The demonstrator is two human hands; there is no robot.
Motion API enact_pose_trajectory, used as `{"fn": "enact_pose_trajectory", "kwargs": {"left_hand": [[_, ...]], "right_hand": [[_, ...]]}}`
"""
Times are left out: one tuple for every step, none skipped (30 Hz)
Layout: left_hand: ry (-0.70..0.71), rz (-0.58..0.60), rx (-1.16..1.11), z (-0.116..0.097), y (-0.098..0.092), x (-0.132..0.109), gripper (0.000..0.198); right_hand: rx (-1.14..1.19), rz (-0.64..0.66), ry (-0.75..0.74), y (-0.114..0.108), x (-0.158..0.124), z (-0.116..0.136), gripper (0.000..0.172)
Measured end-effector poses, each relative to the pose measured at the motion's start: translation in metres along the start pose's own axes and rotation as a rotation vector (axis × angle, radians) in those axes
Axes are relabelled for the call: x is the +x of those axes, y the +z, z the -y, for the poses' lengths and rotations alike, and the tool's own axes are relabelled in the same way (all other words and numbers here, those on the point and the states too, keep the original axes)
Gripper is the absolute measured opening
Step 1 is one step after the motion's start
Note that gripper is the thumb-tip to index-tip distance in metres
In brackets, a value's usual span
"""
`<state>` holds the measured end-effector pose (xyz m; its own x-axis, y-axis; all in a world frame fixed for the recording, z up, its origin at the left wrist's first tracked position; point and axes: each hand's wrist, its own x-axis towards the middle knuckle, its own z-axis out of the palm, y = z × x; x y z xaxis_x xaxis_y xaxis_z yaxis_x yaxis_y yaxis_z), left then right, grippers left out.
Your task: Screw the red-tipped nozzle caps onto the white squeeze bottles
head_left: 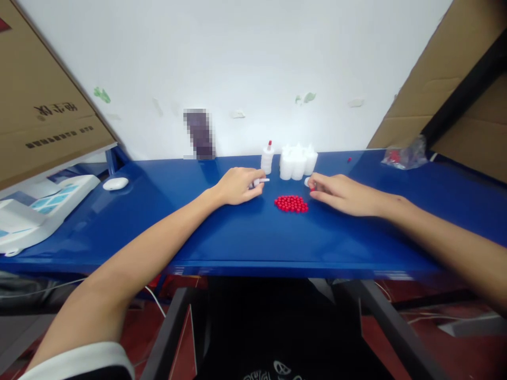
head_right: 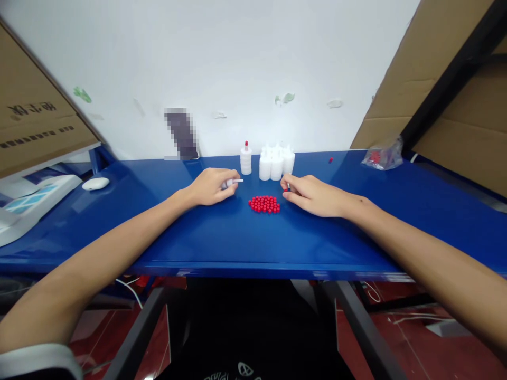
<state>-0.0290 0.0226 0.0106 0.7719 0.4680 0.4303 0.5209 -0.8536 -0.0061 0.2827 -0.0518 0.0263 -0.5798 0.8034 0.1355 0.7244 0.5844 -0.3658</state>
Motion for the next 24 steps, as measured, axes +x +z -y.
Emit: {"fn": "enact_pose_trajectory", "kwargs": {"left_hand": [[0.001,0.013,0.005,-0.001,0.002,0.0,0.03],[0.002,0.02,0.005,-0.001,0.002,0.0,0.03],[0.006,0.025,0.004,-0.002,0.003,0.0,0.03],[0.011,0.029,0.003,-0.004,0.002,0.0,0.03],[0.016,0.034,0.001,-0.005,0.002,0.001,0.031],[0.022,0.04,-0.001,-0.006,0.002,0.001,0.031],[0.029,0.046,-0.003,-0.007,0.001,0.002,0.031],[0.035,0.052,-0.006,-0.008,0.001,0.002,0.031],[0.042,0.059,-0.01,-0.009,0.001,0.002,0.031],[0.047,0.066,-0.013,-0.01,0.001,0.002,0.031],[0.049,0.073,-0.016,-0.011,0.001,0.002,0.031],[0.05,0.08,-0.017,-0.011,0.001,0.002,0.031],[0.049,0.086,-0.018,-0.012,0.001,0.002,0.031],[0.046,0.09,-0.018,-0.012,0.002,0.002,0.031],[0.041,0.095,-0.017,-0.012,0.002,0.002,0.031],[0.038,0.099,-0.017,-0.012,0.002,0.002,0.031],[0.036,0.105,-0.017,-0.012,0.002,0.002,0.031],[0.035,0.111,-0.017,-0.012,0.002,0.002,0.031],[0.036,0.116,-0.016,-0.012,0.003,0.002,0.032],[0.039,0.121,-0.016,-0.012,0.003,0.002,0.032],[0.042,0.124,-0.015,-0.012,0.003,0.002,0.032],[0.043,0.125,-0.015,-0.012,0.003,0.002,0.032],[0.042,0.125,-0.014,-0.012,0.003,0.002,0.032],[0.041,0.125,-0.014,-0.012,0.004,0.002,0.031]], "right_hand": [[-0.003,0.022,0.014,0.001,0.001,-0.001,0.017],[-0.007,0.041,0.022,0.001,0.002,-0.003,0.017],[-0.009,0.058,0.026,0.002,0.002,-0.004,0.017],[-0.007,0.072,0.027,0.002,0.002,-0.004,0.018],[-0.001,0.085,0.029,0.002,0.003,-0.004,0.02],[0.006,0.094,0.03,0.002,0.003,-0.003,0.021],[0.013,0.097,0.031,0.002,0.003,-0.002,0.022],[0.021,0.097,0.033,0.002,0.004,-0.002,0.024],[0.028,0.097,0.035,0.002,0.004,-0.001,0.025],[0.033,0.097,0.035,0.002,0.004,-0.001,0.026],[0.036,0.097,0.034,0.002,0.004,-0.001,0.026],[0.037,0.096,0.033,0.002,0.004,-0.001,0.026],[0.036,0.097,0.033,0.002,0.004,-0.001,0.025],[0.033,0.097,0.033,0.002,0.004,-0.002,0.024],[0.03,0.098,0.033,0.002,0.004,-0.002,0.022],[0.027,0.098,0.032,0.002,0.004,-0.003,0.02],[0.024,0.098,0.03,0.003,0.004,-0.003,0.019],[0.021,0.097,0.026,0.003,0.004,-0.003,0.018],[0.019,0.095,0.019,0.004,0.004,-0.003,0.017],[0.016,0.091,0.012,0.004,0.003,-0.002,0.017],[0.013,0.087,0.005,0.005,0.003,-0.002,0.018],[0.011,0.082,-0.002,0.005,0.003,-0.002,0.019],[0.01,0.077,-0.007,0.006,0.003,-0.001,0.02],[0.01,0.075,-0.011,0.006,0.003,-0.001,0.021]]}}
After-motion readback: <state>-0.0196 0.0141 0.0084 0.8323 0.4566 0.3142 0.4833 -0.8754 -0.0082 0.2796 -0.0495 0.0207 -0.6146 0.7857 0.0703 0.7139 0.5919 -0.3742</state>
